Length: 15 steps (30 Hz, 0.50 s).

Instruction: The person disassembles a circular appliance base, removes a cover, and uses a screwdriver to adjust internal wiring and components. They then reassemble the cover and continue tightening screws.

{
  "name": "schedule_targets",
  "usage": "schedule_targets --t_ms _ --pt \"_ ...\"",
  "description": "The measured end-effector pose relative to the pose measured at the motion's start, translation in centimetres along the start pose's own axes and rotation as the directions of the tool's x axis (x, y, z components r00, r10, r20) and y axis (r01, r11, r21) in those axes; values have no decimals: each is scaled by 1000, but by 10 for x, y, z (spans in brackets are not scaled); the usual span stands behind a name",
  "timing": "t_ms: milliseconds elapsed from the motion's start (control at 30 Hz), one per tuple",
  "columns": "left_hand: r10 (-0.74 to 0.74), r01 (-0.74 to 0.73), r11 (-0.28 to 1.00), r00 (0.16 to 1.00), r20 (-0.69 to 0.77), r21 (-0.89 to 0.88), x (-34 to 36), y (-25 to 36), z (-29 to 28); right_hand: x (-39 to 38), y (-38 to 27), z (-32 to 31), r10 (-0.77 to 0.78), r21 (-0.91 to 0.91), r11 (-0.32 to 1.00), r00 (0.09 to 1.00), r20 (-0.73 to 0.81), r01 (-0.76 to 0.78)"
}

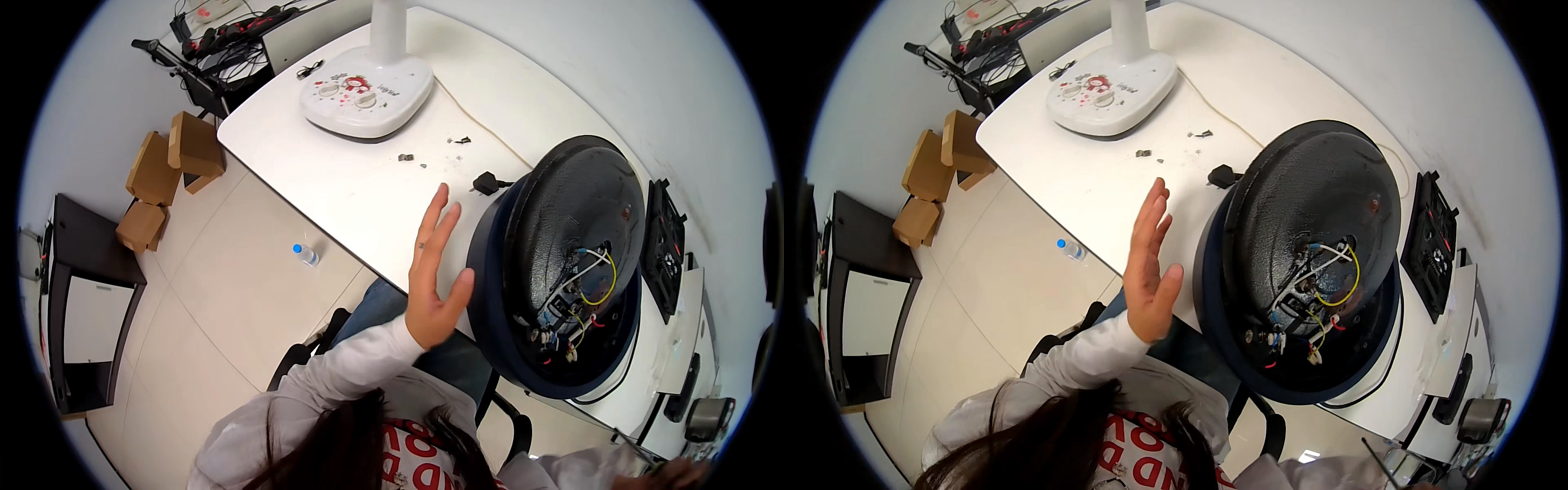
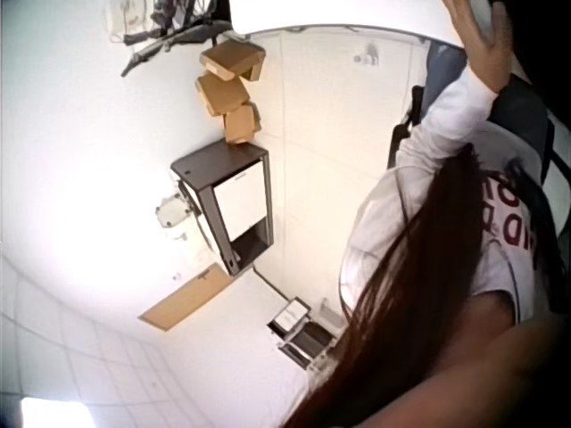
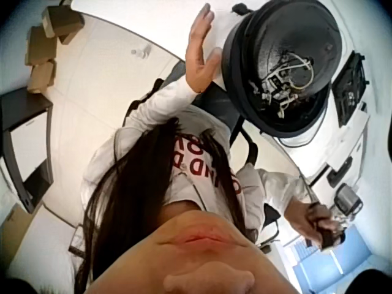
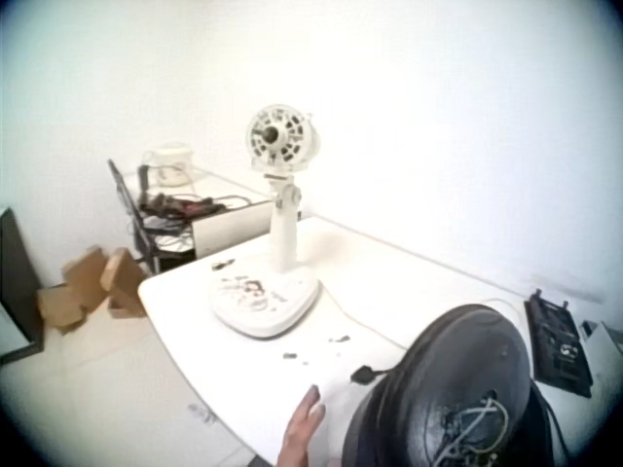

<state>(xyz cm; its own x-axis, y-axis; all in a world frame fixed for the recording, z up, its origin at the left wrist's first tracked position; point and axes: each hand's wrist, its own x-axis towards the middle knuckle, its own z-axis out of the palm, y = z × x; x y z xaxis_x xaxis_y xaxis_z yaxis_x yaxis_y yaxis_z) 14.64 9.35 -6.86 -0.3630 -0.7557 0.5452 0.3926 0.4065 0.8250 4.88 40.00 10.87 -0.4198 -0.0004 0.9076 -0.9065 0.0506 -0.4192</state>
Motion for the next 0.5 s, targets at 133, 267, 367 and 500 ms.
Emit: schedule_targets --t_ms 133,267,367,500 --pt "448 -438 894 865 225 -95 -12 61 44 -42 -11 28 15 155 988 997 72 -26" --pt "511 18 582 770 383 -813 -64 143 126 -48 -3 6 -54 -34 998 998 14 54" --pt "551 657 279 488 677 -700 -98 153 136 -37 11 -40 -183 -526 843 980 -76 116" --pt "209 908 -230 398 893 -351 -80 99 85 -31 45 -92 -158 -849 525 972 -174 -67"
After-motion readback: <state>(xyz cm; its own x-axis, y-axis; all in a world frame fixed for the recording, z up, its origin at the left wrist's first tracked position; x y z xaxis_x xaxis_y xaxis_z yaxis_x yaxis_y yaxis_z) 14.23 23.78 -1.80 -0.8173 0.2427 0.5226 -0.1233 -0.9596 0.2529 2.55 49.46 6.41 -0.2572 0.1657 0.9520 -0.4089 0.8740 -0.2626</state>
